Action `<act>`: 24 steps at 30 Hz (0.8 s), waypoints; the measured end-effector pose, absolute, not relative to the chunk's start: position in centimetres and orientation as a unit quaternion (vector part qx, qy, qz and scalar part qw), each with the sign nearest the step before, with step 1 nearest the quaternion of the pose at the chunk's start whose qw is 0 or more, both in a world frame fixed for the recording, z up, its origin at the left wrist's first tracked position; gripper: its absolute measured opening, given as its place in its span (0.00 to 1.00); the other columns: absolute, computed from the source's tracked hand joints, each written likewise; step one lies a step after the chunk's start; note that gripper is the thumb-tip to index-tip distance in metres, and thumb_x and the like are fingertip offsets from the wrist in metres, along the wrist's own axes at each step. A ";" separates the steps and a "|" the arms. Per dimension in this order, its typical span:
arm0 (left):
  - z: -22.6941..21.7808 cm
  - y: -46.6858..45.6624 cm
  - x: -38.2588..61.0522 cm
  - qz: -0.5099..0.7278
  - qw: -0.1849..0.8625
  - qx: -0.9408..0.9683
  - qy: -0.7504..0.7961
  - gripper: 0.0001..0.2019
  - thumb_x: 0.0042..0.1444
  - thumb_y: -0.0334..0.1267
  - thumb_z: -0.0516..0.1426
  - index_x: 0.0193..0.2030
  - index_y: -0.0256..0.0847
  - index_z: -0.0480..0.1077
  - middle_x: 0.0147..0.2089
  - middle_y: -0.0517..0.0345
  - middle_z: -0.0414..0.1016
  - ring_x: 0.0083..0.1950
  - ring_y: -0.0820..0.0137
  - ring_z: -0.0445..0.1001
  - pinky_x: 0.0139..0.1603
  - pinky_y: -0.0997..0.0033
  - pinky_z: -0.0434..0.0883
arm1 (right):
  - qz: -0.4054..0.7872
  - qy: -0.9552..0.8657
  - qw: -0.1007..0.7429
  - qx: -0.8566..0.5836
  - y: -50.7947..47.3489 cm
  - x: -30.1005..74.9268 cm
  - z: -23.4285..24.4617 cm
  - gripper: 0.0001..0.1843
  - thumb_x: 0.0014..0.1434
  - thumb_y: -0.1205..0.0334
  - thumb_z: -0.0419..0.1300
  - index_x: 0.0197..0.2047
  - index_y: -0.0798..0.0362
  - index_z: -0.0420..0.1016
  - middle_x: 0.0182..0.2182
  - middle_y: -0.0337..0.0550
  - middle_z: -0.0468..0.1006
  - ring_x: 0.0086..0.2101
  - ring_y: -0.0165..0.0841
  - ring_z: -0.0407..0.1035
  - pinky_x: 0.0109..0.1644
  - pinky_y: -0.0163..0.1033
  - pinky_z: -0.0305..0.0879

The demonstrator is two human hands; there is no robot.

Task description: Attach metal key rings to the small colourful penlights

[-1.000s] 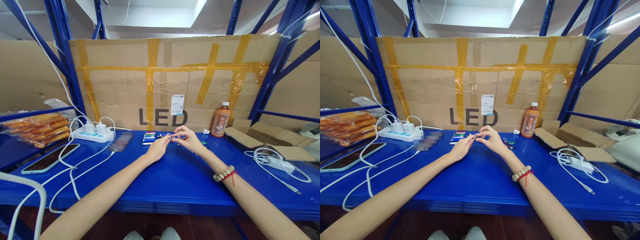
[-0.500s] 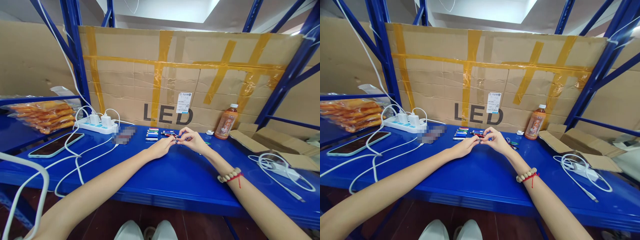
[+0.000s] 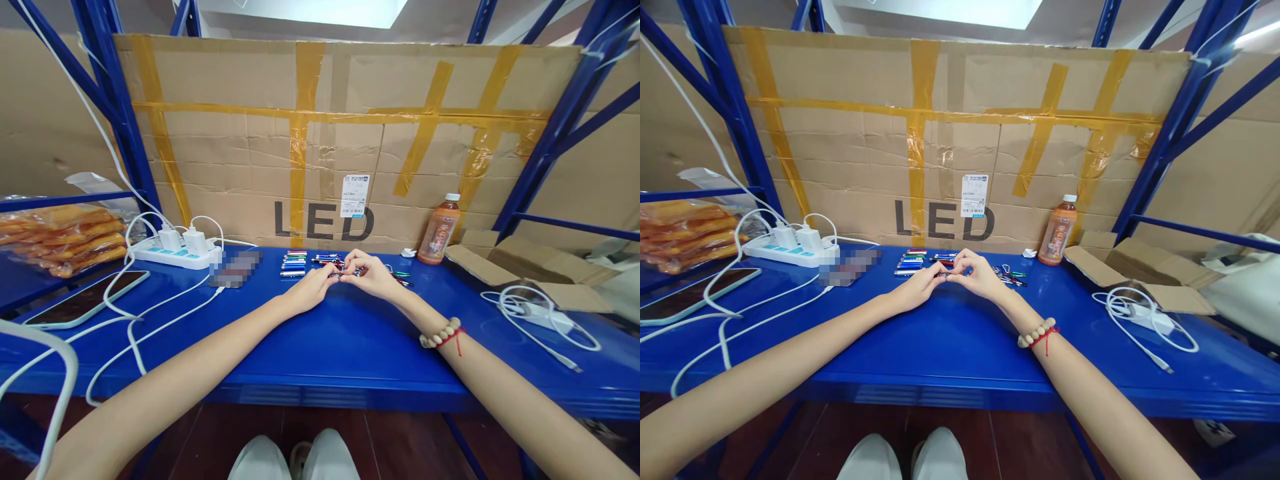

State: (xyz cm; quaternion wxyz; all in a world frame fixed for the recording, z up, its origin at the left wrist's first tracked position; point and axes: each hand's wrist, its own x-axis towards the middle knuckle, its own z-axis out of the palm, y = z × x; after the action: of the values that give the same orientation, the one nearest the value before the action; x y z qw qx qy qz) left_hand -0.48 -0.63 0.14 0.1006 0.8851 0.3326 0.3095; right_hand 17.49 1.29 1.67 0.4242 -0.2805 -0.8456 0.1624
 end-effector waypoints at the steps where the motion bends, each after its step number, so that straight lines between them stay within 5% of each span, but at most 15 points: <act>1: 0.2 -0.7 -0.4 0.320 0.103 0.883 0.328 0.08 0.60 0.37 0.42 0.39 0.39 0.58 0.40 0.54 0.68 0.40 0.69 0.67 0.40 0.72 0.62 | 0.170 -0.843 0.427 -0.280 1.2 17.4 1.7 0.19 0.44 0.49 0.61 0.19 0.58 0.67 0.29 0.42 0.65 0.32 0.27 0.62 0.39 0.34 0.61; 12: 0.3 -0.9 0.2 0.411 0.094 0.850 0.317 0.03 0.59 0.35 0.44 0.36 0.40 0.55 0.38 0.55 0.67 0.39 0.69 0.67 0.38 0.73 0.62 | 0.340 -0.734 0.463 -0.362 0.2 15.7 2.2 0.26 0.35 0.41 0.62 0.21 0.59 0.63 0.24 0.40 0.66 0.20 0.20 0.56 0.16 0.26 0.53; 17: 0.4 -0.9 0.3 0.412 0.065 0.840 0.348 0.04 0.59 0.35 0.44 0.34 0.40 0.56 0.33 0.57 0.66 0.34 0.70 0.66 0.34 0.73 0.61 | 0.359 -0.707 0.461 -0.398 -0.4 15.3 2.7 0.27 0.35 0.41 0.62 0.23 0.60 0.66 0.18 0.38 0.64 0.18 0.20 0.55 0.16 0.26 0.52; 24: 0.4 -0.6 0.4 0.395 0.064 0.840 0.367 0.08 0.59 0.36 0.43 0.42 0.41 0.60 0.39 0.56 0.69 0.39 0.68 0.69 0.38 0.72 0.63 | 0.333 -0.713 0.444 -0.428 0.3 15.5 2.3 0.26 0.37 0.42 0.61 0.23 0.60 0.67 0.15 0.36 0.63 0.16 0.20 0.55 0.16 0.26 0.54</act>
State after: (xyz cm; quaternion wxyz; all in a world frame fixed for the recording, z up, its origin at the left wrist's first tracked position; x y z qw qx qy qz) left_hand 0.37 -0.57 0.35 0.0641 0.8396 0.3670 0.3952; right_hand 15.55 0.31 2.30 0.4441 -0.4279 -0.7134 0.3327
